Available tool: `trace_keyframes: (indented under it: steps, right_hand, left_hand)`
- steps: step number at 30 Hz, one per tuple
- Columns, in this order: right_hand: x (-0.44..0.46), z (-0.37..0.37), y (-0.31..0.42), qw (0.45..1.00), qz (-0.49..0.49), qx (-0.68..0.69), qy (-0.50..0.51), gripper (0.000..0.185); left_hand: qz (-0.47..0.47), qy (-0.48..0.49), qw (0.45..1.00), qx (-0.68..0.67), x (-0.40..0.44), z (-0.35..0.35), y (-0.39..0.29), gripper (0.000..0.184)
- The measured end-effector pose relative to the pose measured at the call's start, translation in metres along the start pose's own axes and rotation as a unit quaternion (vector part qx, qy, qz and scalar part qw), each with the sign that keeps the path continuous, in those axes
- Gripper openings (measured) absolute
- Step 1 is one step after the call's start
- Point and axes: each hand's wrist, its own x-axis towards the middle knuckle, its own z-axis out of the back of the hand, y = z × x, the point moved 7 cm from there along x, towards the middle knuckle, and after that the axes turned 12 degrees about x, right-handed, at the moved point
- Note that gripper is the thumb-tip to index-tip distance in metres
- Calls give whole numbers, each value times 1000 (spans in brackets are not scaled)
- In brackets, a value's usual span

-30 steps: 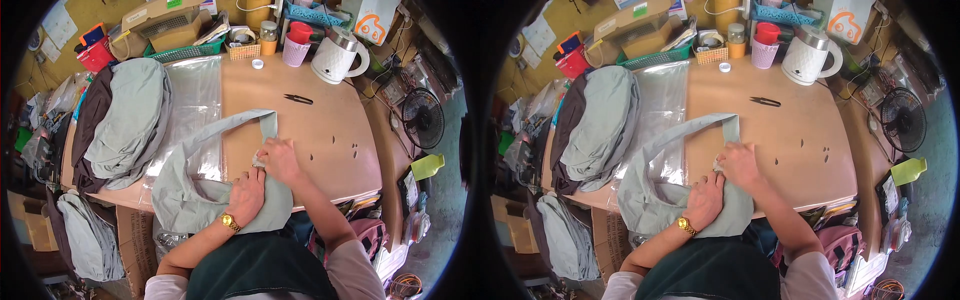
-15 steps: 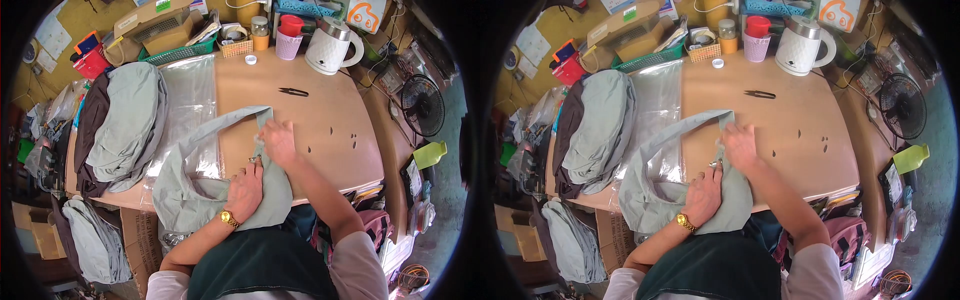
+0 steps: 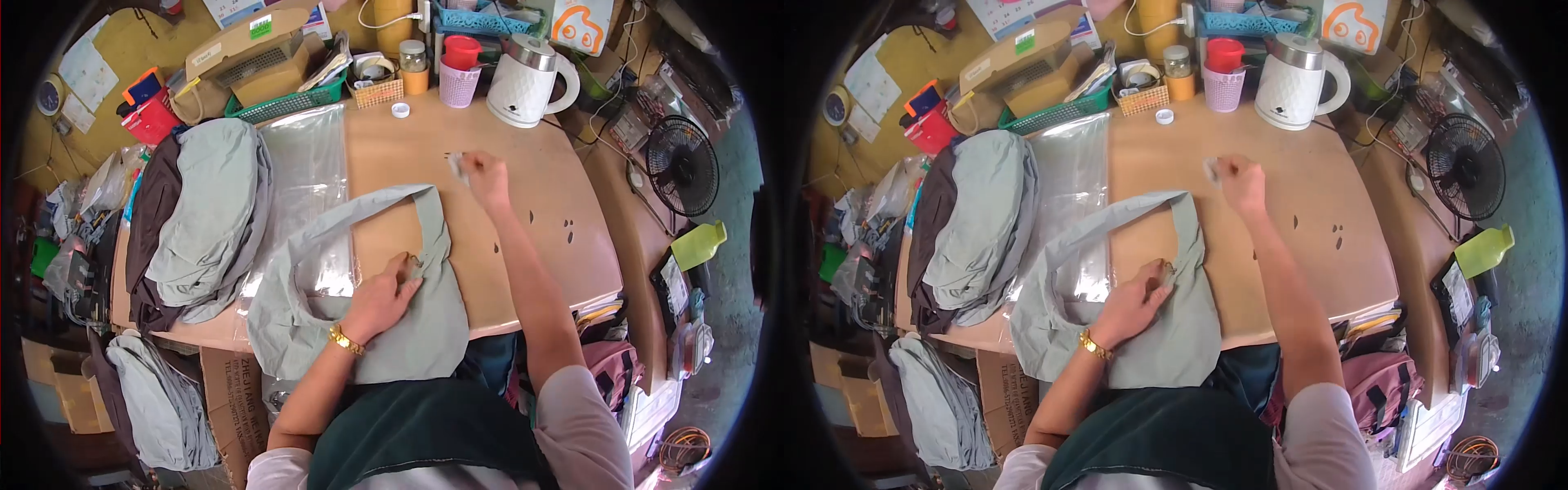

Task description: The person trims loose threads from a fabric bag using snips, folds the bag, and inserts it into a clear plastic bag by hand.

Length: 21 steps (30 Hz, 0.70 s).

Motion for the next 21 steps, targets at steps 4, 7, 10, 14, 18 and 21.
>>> trace_keyframes:
  steps: [4,7,10,14,18,21]
  right_hand:
    - [-10,-5,59,992,124,-20,-26,25]
    - [-111,-26,97,962,207,-128,123,46]
    - [-198,-36,111,910,240,-186,282,58]
    - [-217,-8,65,842,184,-350,368,75]
    - [-201,43,74,884,121,-259,370,73]
    - [-210,70,82,903,123,-218,348,59]
  left_hand:
    - [-11,20,997,-72,18,4,2,44]
    - [7,26,999,-46,40,5,6,39]
    - [-5,-48,999,-18,70,19,9,36]
    - [-107,-349,914,174,113,57,27,21]
    - [-164,-120,979,29,77,96,-25,29]
    - [-237,67,962,119,-24,94,-49,49]
